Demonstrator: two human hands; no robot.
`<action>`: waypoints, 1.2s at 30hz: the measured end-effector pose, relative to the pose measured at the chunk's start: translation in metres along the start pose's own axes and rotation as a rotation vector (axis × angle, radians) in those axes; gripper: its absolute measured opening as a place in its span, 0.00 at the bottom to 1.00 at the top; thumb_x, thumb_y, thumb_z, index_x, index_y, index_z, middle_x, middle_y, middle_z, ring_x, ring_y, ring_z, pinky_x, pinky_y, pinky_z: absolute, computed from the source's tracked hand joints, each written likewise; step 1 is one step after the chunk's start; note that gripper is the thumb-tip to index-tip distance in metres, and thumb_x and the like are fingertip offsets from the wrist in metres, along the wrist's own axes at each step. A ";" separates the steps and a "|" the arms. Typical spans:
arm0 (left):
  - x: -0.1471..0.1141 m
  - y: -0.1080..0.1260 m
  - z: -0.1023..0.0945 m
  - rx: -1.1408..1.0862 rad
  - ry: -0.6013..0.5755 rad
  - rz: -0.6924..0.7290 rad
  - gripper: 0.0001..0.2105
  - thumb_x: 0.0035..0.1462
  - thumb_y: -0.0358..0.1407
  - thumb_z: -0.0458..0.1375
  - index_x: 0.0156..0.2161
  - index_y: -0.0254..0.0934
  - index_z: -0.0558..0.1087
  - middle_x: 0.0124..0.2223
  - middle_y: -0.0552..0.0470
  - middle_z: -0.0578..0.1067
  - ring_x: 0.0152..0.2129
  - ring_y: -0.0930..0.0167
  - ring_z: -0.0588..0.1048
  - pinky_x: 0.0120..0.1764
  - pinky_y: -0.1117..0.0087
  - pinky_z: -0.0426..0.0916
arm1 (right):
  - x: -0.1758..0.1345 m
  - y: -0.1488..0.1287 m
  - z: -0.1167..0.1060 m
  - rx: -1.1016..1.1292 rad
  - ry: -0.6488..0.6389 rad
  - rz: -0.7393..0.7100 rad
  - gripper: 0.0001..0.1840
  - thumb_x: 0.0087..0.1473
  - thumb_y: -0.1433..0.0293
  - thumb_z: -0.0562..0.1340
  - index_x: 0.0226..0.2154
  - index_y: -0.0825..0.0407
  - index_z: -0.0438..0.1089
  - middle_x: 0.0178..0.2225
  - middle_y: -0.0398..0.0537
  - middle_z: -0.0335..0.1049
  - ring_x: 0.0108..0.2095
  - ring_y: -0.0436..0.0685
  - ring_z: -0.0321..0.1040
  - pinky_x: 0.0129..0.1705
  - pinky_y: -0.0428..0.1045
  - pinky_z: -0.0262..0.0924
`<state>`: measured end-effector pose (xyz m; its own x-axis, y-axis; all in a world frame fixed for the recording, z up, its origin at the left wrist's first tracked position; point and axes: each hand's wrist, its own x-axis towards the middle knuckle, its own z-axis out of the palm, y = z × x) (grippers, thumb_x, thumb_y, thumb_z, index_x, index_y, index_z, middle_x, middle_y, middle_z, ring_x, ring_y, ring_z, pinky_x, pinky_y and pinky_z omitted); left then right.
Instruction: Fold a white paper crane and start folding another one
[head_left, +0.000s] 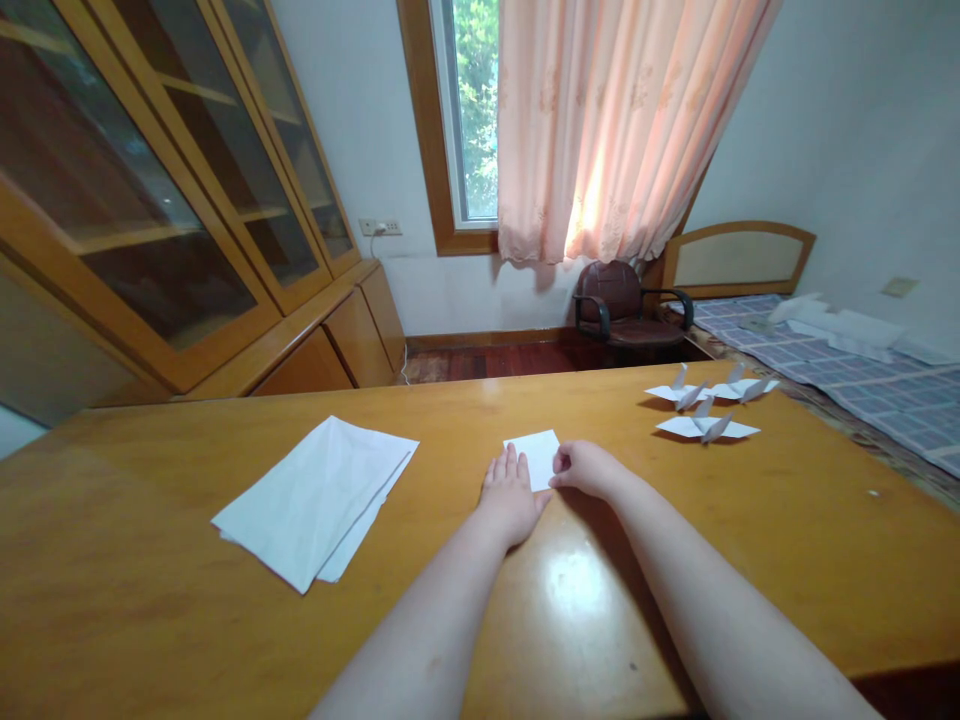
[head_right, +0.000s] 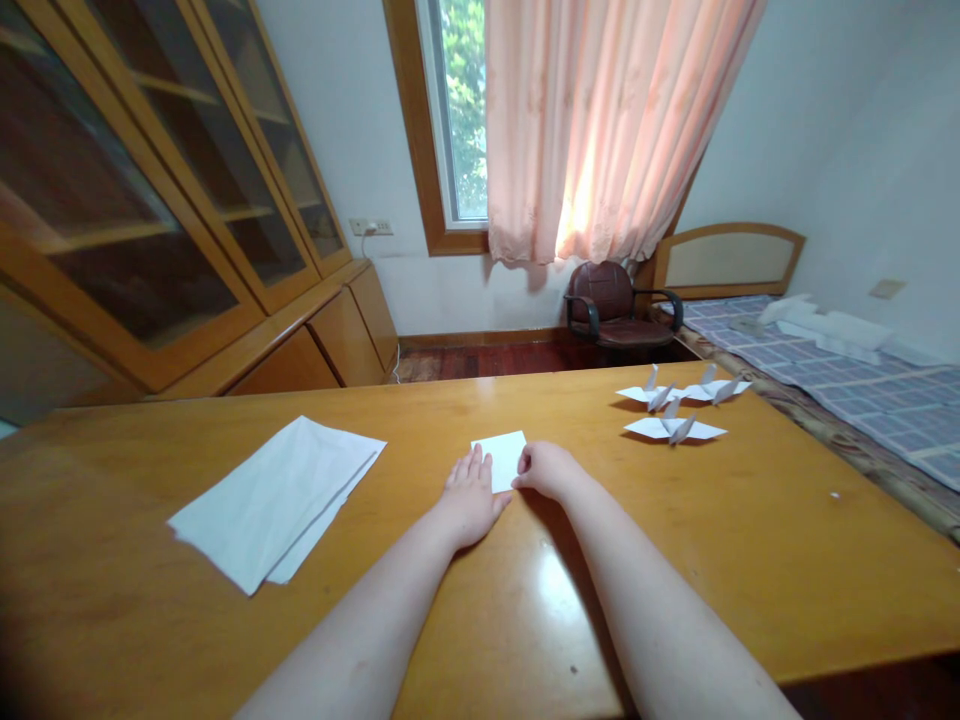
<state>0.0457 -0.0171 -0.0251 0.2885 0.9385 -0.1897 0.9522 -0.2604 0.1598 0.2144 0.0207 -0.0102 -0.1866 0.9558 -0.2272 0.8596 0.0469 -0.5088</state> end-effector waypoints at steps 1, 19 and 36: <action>0.000 0.000 0.000 0.001 0.002 0.000 0.39 0.56 0.54 0.40 0.64 0.24 0.46 0.67 0.36 0.39 0.64 0.58 0.40 0.62 0.57 0.39 | -0.001 0.000 -0.002 0.000 -0.004 0.011 0.11 0.37 0.66 0.68 0.27 0.52 0.71 0.25 0.42 0.72 0.25 0.49 0.65 0.27 0.43 0.52; 0.000 0.001 -0.003 -0.005 -0.014 -0.001 0.39 0.56 0.53 0.41 0.64 0.25 0.46 0.67 0.36 0.38 0.64 0.58 0.40 0.61 0.57 0.39 | -0.008 0.010 -0.029 -0.014 -0.103 0.119 0.05 0.38 0.72 0.64 0.24 0.53 0.75 0.20 0.44 0.71 0.22 0.51 0.64 0.23 0.44 0.52; 0.005 -0.019 -0.010 -0.021 0.019 0.062 0.28 0.60 0.46 0.41 0.64 0.42 0.49 0.67 0.50 0.44 0.64 0.62 0.43 0.61 0.48 0.36 | 0.003 0.000 -0.001 -0.175 0.108 -0.353 0.25 0.56 0.62 0.55 0.56 0.49 0.61 0.60 0.53 0.56 0.60 0.59 0.51 0.59 0.55 0.43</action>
<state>0.0279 -0.0052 -0.0191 0.3450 0.9248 -0.1603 0.9301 -0.3138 0.1911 0.2142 0.0235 -0.0096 -0.4416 0.8968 0.0290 0.8214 0.4170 -0.3891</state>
